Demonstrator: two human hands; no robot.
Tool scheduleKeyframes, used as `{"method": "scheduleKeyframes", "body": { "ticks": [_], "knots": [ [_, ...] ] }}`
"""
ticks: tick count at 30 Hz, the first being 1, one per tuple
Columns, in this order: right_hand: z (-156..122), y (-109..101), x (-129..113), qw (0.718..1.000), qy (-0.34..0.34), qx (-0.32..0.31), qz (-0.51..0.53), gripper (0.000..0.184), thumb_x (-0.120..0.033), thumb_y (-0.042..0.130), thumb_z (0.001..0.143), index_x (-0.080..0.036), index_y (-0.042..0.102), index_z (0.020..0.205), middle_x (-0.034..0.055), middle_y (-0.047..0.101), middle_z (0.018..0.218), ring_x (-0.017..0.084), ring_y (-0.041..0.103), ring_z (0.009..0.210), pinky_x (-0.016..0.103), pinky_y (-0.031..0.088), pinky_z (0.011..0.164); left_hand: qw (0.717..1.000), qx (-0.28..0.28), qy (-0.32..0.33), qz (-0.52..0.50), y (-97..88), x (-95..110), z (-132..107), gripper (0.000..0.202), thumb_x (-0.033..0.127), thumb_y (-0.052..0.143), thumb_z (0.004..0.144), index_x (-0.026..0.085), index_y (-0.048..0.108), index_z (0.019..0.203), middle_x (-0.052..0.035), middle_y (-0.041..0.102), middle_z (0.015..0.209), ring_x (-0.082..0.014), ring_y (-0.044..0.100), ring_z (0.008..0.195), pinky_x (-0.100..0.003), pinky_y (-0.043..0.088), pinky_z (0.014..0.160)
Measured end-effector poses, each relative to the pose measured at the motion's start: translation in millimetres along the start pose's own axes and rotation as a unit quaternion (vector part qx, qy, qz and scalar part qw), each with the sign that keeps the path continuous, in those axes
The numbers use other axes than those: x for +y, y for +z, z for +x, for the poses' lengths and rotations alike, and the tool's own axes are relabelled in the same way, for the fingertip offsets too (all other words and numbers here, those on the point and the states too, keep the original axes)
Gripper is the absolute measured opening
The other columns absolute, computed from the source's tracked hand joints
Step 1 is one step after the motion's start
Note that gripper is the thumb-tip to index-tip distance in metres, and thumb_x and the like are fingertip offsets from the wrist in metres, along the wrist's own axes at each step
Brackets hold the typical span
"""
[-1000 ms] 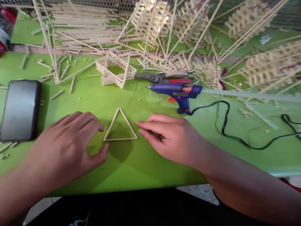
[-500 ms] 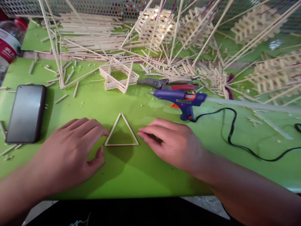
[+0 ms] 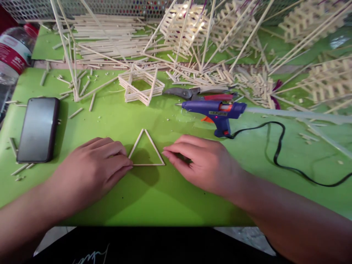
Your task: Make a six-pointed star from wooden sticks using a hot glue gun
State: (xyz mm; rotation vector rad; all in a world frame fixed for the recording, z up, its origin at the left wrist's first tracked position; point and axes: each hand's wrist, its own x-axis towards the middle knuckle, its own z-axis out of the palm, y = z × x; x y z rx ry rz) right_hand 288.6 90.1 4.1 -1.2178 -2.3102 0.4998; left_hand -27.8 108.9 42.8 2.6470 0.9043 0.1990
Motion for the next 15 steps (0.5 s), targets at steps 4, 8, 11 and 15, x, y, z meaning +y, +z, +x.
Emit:
{"method": "scheduleKeyframes", "body": {
  "ticks": [4, 8, 11, 15],
  "knots": [
    [0, 1, 1, 1.0, -0.001, 0.002, 0.003, 0.016, -0.026, 0.071, 0.112, -0.02, 0.084, 0.104, 0.004, 0.083, 0.095, 0.016, 0.077, 0.075, 0.03, 0.06, 0.074, 1.0, -0.005, -0.02, -0.02, -0.2, 0, 0, 0.021, 0.031, 0.058, 0.119, 0.023, 0.074, 0.108, -0.0022, 0.077, 0.106, -0.0211, 0.071, 0.095, -0.038, 0.052, 0.09],
    [0, 1, 1, 1.0, 0.0, -0.001, 0.006, 0.019, -0.027, 0.07, 0.113, -0.019, 0.083, 0.103, 0.0043, 0.081, 0.092, 0.016, 0.074, 0.073, 0.031, 0.058, 0.071, 0.993, 0.036, -0.112, -0.015, -8.4, -2, -4, 0.015, 0.031, 0.053, 0.118, 0.024, 0.065, 0.112, -0.003, 0.074, 0.106, -0.0223, 0.072, 0.097, -0.038, 0.051, 0.089],
    [0, 2, 2, 1.0, -0.002, -0.002, 0.007, 0.018, -0.026, 0.069, 0.113, -0.019, 0.083, 0.104, 0.0044, 0.08, 0.092, 0.016, 0.072, 0.071, 0.031, 0.056, 0.068, 0.971, 0.063, -0.221, 0.07, -15.6, -3, -8, 0.018, 0.036, 0.043, 0.118, 0.027, 0.057, 0.109, -0.0037, 0.068, 0.096, -0.026, 0.069, 0.093, -0.04, 0.046, 0.083],
    [-1, 3, 3, 1.0, -0.005, -0.001, 0.006, 0.016, -0.025, 0.07, 0.112, -0.019, 0.082, 0.105, 0.0042, 0.08, 0.093, 0.016, 0.072, 0.072, 0.031, 0.055, 0.069, 0.961, 0.01, -0.25, 0.121, -20.4, 1, -11, 0.03, 0.042, 0.034, 0.118, 0.029, 0.048, 0.094, -0.0028, 0.059, 0.082, -0.0269, 0.062, 0.078, -0.042, 0.036, 0.071]
  ]
}}
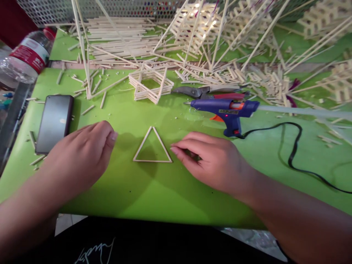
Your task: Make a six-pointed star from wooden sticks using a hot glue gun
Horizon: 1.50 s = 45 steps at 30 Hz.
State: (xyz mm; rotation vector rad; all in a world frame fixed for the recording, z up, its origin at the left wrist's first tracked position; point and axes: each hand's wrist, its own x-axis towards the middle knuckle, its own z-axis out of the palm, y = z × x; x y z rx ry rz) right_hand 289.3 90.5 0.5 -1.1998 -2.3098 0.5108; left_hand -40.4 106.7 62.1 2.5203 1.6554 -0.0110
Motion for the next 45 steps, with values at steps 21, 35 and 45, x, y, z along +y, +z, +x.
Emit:
{"method": "scheduleKeyframes", "body": {
  "ticks": [21, 35, 45],
  "knots": [
    [1, 2, 1, 1.0, -0.001, 0.007, -0.011, 0.016, -0.024, 0.069, 0.112, -0.019, 0.084, 0.108, 0.0039, 0.082, 0.096, 0.017, 0.072, 0.074, 0.032, 0.055, 0.07, 0.979, -0.151, 0.031, -0.13, 10.0, 19, -4, 0.029, 0.038, 0.053, 0.11, 0.026, 0.076, 0.1, -0.0029, 0.08, 0.099, -0.0252, 0.073, 0.087, -0.039, 0.046, 0.08],
    [4, 3, 1, 1.0, 0.018, 0.023, 0.01, 0.013, -0.023, 0.067, 0.11, -0.022, 0.08, 0.107, 0.0029, 0.079, 0.09, 0.015, 0.066, 0.068, 0.031, 0.05, 0.065, 0.925, -0.255, 0.073, -0.27, -27.5, -1, -4, 0.02, 0.035, 0.059, 0.106, 0.032, 0.073, 0.093, 0.0055, 0.078, 0.084, -0.0137, 0.067, 0.064, -0.025, 0.046, 0.057],
    [13, 2, 6, 0.999, 0.033, 0.022, 0.017, 0.05, -0.035, 0.058, 0.117, -0.025, 0.042, 0.07, -0.0032, 0.047, 0.071, 0.013, 0.042, 0.061, 0.032, 0.034, 0.061, 0.987, -0.079, -0.007, -0.137, -3.1, -6, 12, 0.038, 0.049, 0.041, 0.113, 0.027, 0.055, 0.085, -0.0017, 0.065, 0.073, -0.022, 0.062, 0.063, -0.036, 0.04, 0.063]
  ]
}}
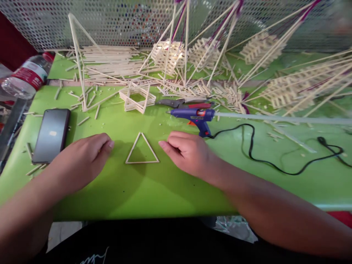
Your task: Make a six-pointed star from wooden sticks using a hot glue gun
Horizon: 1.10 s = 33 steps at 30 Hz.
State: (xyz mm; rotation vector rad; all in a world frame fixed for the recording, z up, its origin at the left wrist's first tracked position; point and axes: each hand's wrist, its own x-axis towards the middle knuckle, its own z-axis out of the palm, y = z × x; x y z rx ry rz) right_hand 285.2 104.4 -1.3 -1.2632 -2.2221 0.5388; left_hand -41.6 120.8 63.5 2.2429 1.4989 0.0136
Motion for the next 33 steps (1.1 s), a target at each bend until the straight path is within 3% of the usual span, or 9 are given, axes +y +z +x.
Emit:
{"method": "scheduleKeyframes", "body": {
  "ticks": [2, 4, 6, 9, 12, 15, 18, 21, 33],
  "knots": [
    [2, 0, -3, 1.0, 0.016, 0.009, -0.002, 0.035, -0.03, 0.058, 0.115, -0.023, 0.057, 0.08, 0.0002, 0.059, 0.08, 0.015, 0.052, 0.067, 0.032, 0.04, 0.065, 1.0, 0.007, 0.021, 0.01, 3.3, 6, 1, 0.041, 0.048, 0.039, 0.114, 0.027, 0.05, 0.081, -0.0025, 0.063, 0.074, -0.0217, 0.06, 0.065, -0.037, 0.04, 0.064],
    [1, -5, -12, 0.999, 0.035, 0.005, -0.004, 0.014, -0.022, 0.058, 0.112, -0.019, 0.072, 0.107, 0.0052, 0.073, 0.098, 0.016, 0.061, 0.073, 0.032, 0.046, 0.07, 0.999, 0.022, 0.047, 0.007, 9.0, 8, 3, 0.038, 0.045, 0.04, 0.115, 0.024, 0.059, 0.089, -0.0051, 0.071, 0.086, -0.0235, 0.068, 0.076, -0.038, 0.046, 0.07],
    [0, -15, -26, 0.998, 0.047, -0.029, -0.027, 0.023, -0.019, 0.061, 0.111, -0.019, 0.074, 0.129, 0.0083, 0.078, 0.113, 0.016, 0.066, 0.074, 0.032, 0.049, 0.073, 0.996, 0.047, 0.081, -0.004, 16.2, 8, 4, 0.032, 0.039, 0.043, 0.114, 0.021, 0.069, 0.109, -0.0096, 0.078, 0.108, -0.0278, 0.076, 0.098, -0.042, 0.056, 0.084],
    [-1, -33, -49, 0.986, 0.021, -0.115, -0.115, 0.016, -0.024, 0.065, 0.112, -0.021, 0.08, 0.115, 0.0068, 0.08, 0.104, 0.018, 0.068, 0.074, 0.035, 0.045, 0.07, 0.988, 0.074, 0.135, -0.011, 26.4, 6, 6, 0.035, 0.033, 0.047, 0.114, 0.017, 0.072, 0.132, -0.0157, 0.079, 0.132, -0.0337, 0.075, 0.124, -0.054, 0.061, 0.108],
    [8, -39, -58, 0.968, 0.021, -0.155, -0.197, 0.024, -0.021, 0.063, 0.112, -0.02, 0.08, 0.095, 0.0064, 0.077, 0.089, 0.02, 0.066, 0.069, 0.037, 0.037, 0.064, 0.984, 0.079, 0.161, 0.003, 33.8, 9, 4, 0.04, 0.034, 0.051, 0.114, 0.016, 0.072, 0.142, -0.0177, 0.078, 0.142, -0.0376, 0.074, 0.133, -0.064, 0.059, 0.118],
    [19, -22, -49, 0.974, 0.048, -0.105, -0.197, 0.025, -0.018, 0.061, 0.111, -0.019, 0.082, 0.099, 0.0082, 0.08, 0.094, 0.019, 0.067, 0.07, 0.036, 0.036, 0.062, 0.982, 0.075, 0.174, 0.013, 40.3, 13, 0, 0.042, 0.034, 0.052, 0.113, 0.018, 0.071, 0.148, -0.0157, 0.075, 0.154, -0.0373, 0.072, 0.14, -0.064, 0.058, 0.124],
    [23, 6, -33, 0.991, 0.039, -0.036, -0.123, 0.024, -0.023, 0.063, 0.112, -0.021, 0.086, 0.114, 0.0079, 0.083, 0.103, 0.019, 0.072, 0.077, 0.033, 0.044, 0.066, 0.978, 0.078, 0.194, 0.018, 47.3, 13, -1, 0.047, 0.033, 0.054, 0.113, 0.015, 0.068, 0.155, -0.0158, 0.07, 0.163, -0.037, 0.068, 0.149, -0.063, 0.056, 0.128],
    [19, 24, -23, 0.997, 0.032, -0.009, -0.07, 0.028, -0.027, 0.061, 0.114, -0.02, 0.087, 0.119, 0.0075, 0.084, 0.102, 0.019, 0.074, 0.081, 0.032, 0.049, 0.07, 0.974, 0.091, 0.206, 0.023, 52.8, 10, 1, 0.051, 0.034, 0.056, 0.113, 0.013, 0.064, 0.16, -0.0167, 0.067, 0.166, -0.0376, 0.065, 0.154, -0.064, 0.054, 0.131],
    [14, 20, -18, 1.0, 0.007, -0.012, -0.026, 0.029, -0.022, 0.06, 0.114, -0.019, 0.089, 0.117, 0.0038, 0.079, 0.089, 0.017, 0.073, 0.073, 0.031, 0.053, 0.069, 0.974, 0.081, 0.211, 0.026, 54.4, 12, -1, 0.059, 0.029, 0.063, 0.11, 0.016, 0.055, 0.167, -0.0122, 0.064, 0.17, -0.0359, 0.06, 0.158, -0.059, 0.051, 0.135]
  ]
}}
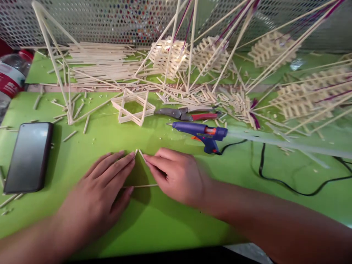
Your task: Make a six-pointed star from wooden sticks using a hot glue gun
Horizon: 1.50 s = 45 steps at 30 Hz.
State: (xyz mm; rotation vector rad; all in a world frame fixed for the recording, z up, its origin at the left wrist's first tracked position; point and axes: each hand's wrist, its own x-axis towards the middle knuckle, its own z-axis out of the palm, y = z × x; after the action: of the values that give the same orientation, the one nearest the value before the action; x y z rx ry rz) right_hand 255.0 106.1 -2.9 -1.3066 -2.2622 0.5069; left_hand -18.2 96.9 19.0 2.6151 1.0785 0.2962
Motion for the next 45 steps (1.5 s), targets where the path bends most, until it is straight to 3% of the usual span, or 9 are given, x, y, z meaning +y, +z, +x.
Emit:
{"method": "scheduleKeyframes", "body": {
  "ticks": [20, 26, 31, 34, 38, 45],
  "knots": [
    [1, -1, -2, 1.0, -0.001, -0.005, -0.008, 0.029, -0.023, 0.06, 0.115, -0.018, 0.089, 0.115, 0.0028, 0.075, 0.085, 0.016, 0.068, 0.069, 0.032, 0.05, 0.065, 0.998, -0.015, 0.032, 0.043, -4.0, 5, 7, 0.058, 0.026, 0.064, 0.11, 0.011, 0.055, 0.164, -0.0139, 0.066, 0.168, -0.0375, 0.061, 0.154, -0.061, 0.05, 0.13],
    [1, 4, 1, 0.999, 0.024, -0.006, 0.04, 0.025, -0.022, 0.066, 0.111, -0.02, 0.088, 0.122, 0.0047, 0.08, 0.095, 0.018, 0.072, 0.078, 0.031, 0.052, 0.071, 0.994, -0.004, 0.022, 0.103, -3.4, 14, 14, 0.055, 0.031, 0.061, 0.112, 0.01, 0.056, 0.163, -0.0175, 0.072, 0.158, -0.0399, 0.065, 0.145, -0.061, 0.053, 0.123],
    [4, 4, 1, 0.995, 0.068, -0.008, 0.078, 0.017, -0.018, 0.072, 0.105, -0.022, 0.087, 0.114, 0.0041, 0.082, 0.097, 0.018, 0.072, 0.078, 0.032, 0.05, 0.073, 0.989, -0.002, 0.02, 0.145, -2.5, 26, 12, 0.058, 0.042, 0.061, 0.113, 0.009, 0.057, 0.161, -0.0211, 0.068, 0.162, -0.0412, 0.067, 0.143, -0.062, 0.057, 0.119],
    [7, 2, -1, 0.992, 0.094, -0.026, 0.083, 0.014, -0.017, 0.075, 0.103, -0.022, 0.085, 0.111, 0.0036, 0.082, 0.099, 0.017, 0.07, 0.077, 0.031, 0.047, 0.072, 0.984, -0.011, 0.008, 0.179, -0.9, 35, 9, 0.061, 0.046, 0.063, 0.112, 0.008, 0.058, 0.16, -0.023, 0.065, 0.166, -0.0427, 0.068, 0.141, -0.062, 0.059, 0.115],
    [10, 3, 0, 0.99, 0.105, -0.031, 0.085, 0.011, -0.018, 0.077, 0.102, -0.023, 0.085, 0.108, 0.0029, 0.081, 0.099, 0.017, 0.069, 0.077, 0.031, 0.045, 0.069, 0.977, -0.036, -0.022, 0.208, 0.7, 44, 12, 0.059, 0.039, 0.067, 0.109, 0.007, 0.059, 0.159, -0.0238, 0.065, 0.166, -0.042, 0.069, 0.139, -0.06, 0.061, 0.112],
    [13, 1, -1, 0.988, 0.115, -0.039, 0.099, 0.012, -0.018, 0.078, 0.101, -0.023, 0.085, 0.109, 0.0035, 0.082, 0.101, 0.017, 0.072, 0.082, 0.029, 0.046, 0.072, 0.97, -0.087, -0.082, 0.214, -4.6, 57, 24, 0.057, 0.041, 0.06, 0.114, 0.011, 0.058, 0.162, -0.0219, 0.065, 0.165, -0.0396, 0.07, 0.14, -0.058, 0.062, 0.112]
  ]
}}
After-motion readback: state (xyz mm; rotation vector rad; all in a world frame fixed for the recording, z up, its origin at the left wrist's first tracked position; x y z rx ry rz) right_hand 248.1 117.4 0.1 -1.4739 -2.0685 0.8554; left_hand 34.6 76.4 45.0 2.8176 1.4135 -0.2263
